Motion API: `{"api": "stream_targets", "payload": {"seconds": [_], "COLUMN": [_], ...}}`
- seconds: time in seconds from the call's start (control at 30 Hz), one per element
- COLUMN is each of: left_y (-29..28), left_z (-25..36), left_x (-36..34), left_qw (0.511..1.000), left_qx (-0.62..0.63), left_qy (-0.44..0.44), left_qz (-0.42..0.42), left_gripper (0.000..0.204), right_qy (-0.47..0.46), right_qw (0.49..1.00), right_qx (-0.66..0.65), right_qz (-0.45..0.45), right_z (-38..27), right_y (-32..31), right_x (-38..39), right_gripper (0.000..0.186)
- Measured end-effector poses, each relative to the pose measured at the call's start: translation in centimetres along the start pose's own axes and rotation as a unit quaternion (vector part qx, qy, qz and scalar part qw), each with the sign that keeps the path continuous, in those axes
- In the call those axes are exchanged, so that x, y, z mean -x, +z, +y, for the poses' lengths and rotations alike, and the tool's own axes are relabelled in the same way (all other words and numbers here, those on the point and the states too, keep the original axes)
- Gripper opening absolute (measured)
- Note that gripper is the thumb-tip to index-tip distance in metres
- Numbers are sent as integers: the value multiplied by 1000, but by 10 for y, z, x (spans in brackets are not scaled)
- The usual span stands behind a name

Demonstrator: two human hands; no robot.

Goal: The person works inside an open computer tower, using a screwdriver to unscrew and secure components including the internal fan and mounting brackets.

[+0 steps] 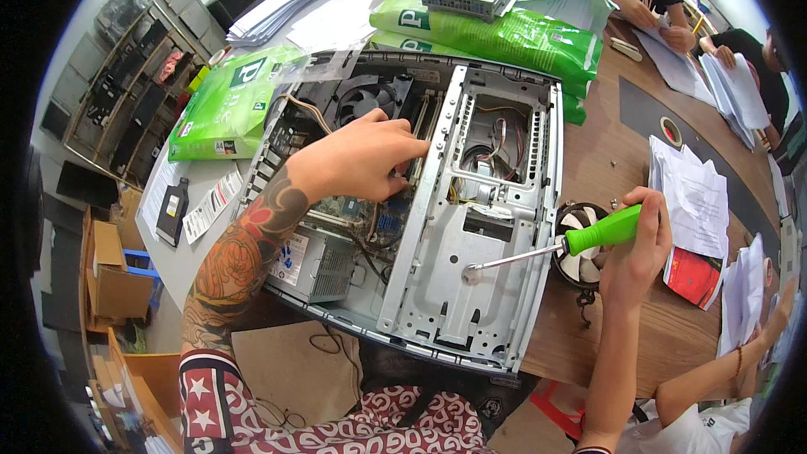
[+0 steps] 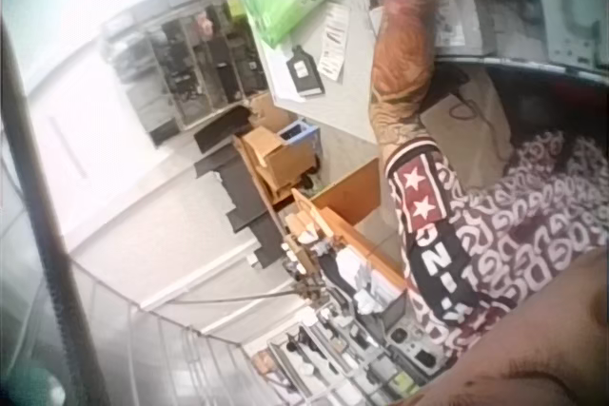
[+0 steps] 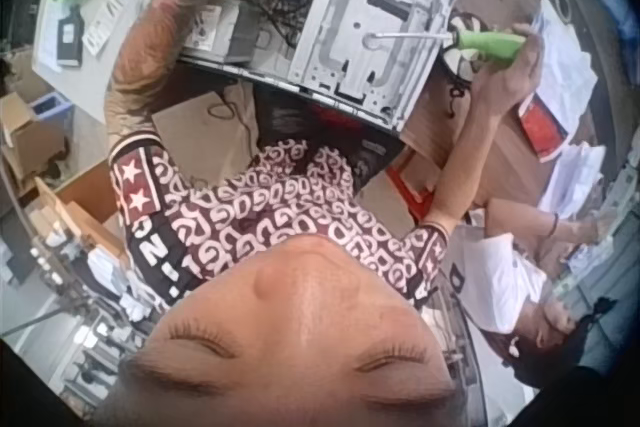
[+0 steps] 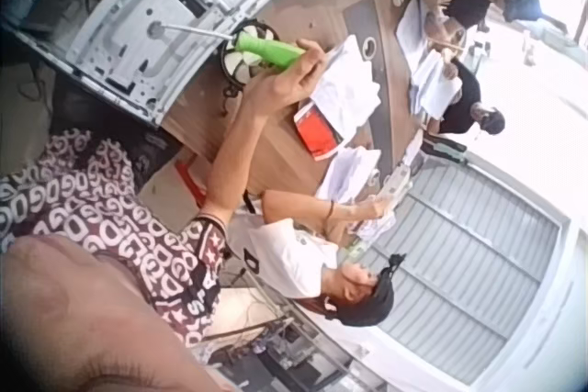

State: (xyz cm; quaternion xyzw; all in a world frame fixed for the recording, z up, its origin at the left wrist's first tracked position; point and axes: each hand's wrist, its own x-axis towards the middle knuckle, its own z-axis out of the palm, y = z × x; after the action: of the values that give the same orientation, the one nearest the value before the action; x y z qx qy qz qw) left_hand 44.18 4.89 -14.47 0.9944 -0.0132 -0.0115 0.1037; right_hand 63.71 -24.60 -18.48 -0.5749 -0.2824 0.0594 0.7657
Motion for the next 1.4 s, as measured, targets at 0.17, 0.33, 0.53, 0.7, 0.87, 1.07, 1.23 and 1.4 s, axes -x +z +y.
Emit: {"api": "stream_targets", "payload": {"seconds": [0.17, 0.33, 0.53, 0.7, 0.87, 1.07, 1.23, 1.4], "left_y": [1, 1, 0, 0, -2, 5, 1, 3], "left_z": [-2, -1, 6, 7, 1, -3, 0, -4], "left_x": [-4, -5, -4, -1, 1, 0, -2, 0], "left_qw": [998, 996, 994, 992, 998, 998, 998, 998], "left_qx": [-58, -76, -103, -124, -65, -62, -63, -59], "left_qy": [16, 7, 11, 1, 20, 18, 20, 31], "left_qz": [-4, -36, -24, -26, -14, -3, -8, 22], "left_gripper": [18, 12, 8, 13, 17, 17, 10, 8], "right_qy": [-1, 1, 5, 3, 6, 6, 8, 0], "right_qw": [1000, 1000, 1000, 1000, 1000, 1000, 1000, 1000], "right_qx": [3, -6, -14, -17, -15, -8, -13, -11], "right_qz": [8, 5, 2, -2, 9, -1, -4, 1], "right_z": [-1, -1, 0, 2, -2, 1, 0, 0], "right_y": [2, 5, 2, 1, 4, 2, 0, 4], "right_x": [1, 0, 0, -1, 0, 0, 0, 0], "right_gripper": [36, 35, 33, 32, 32, 33, 32, 31]}}
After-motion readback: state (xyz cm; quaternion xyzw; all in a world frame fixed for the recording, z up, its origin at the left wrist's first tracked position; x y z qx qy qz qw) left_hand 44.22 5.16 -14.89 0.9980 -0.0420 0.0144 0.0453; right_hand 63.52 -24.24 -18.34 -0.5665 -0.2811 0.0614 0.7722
